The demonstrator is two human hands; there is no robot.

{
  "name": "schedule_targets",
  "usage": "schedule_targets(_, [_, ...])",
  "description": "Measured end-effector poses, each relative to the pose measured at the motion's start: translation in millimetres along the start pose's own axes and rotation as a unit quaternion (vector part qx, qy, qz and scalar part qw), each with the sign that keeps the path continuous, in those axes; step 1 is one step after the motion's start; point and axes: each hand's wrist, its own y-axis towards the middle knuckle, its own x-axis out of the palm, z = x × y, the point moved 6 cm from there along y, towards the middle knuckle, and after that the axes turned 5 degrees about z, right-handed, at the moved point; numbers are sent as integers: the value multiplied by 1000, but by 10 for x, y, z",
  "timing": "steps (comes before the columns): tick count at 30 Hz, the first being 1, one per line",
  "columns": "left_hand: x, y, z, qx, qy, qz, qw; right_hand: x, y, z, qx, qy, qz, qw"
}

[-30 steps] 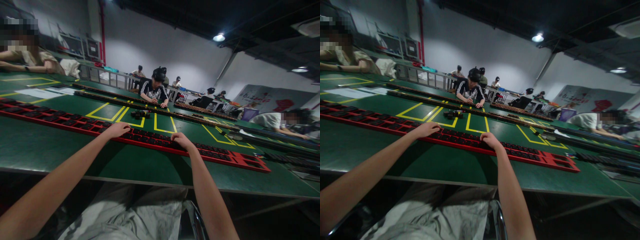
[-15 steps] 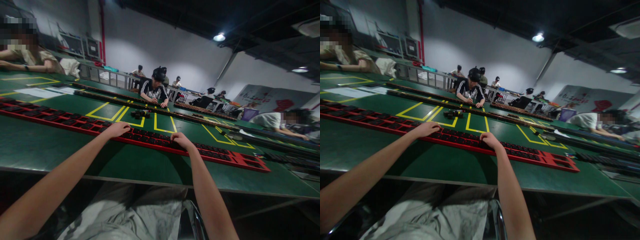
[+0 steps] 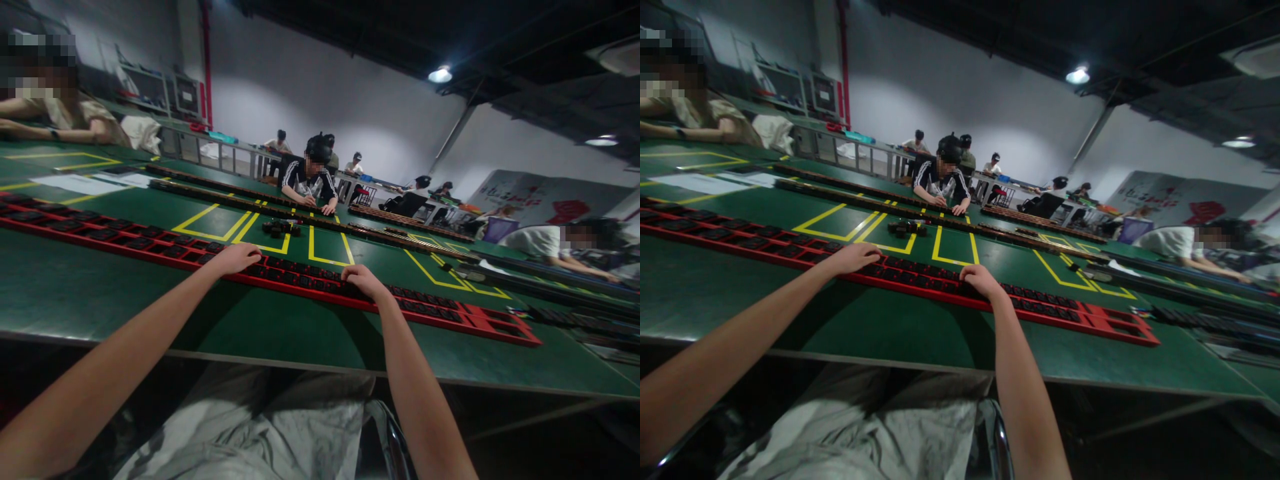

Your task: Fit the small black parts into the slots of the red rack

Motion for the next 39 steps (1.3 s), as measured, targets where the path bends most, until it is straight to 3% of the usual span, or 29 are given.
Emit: schedule_targets(39, [-2,-1,5,6,13,-2,1000,-16,-38,-45,-12,16,-7,1000])
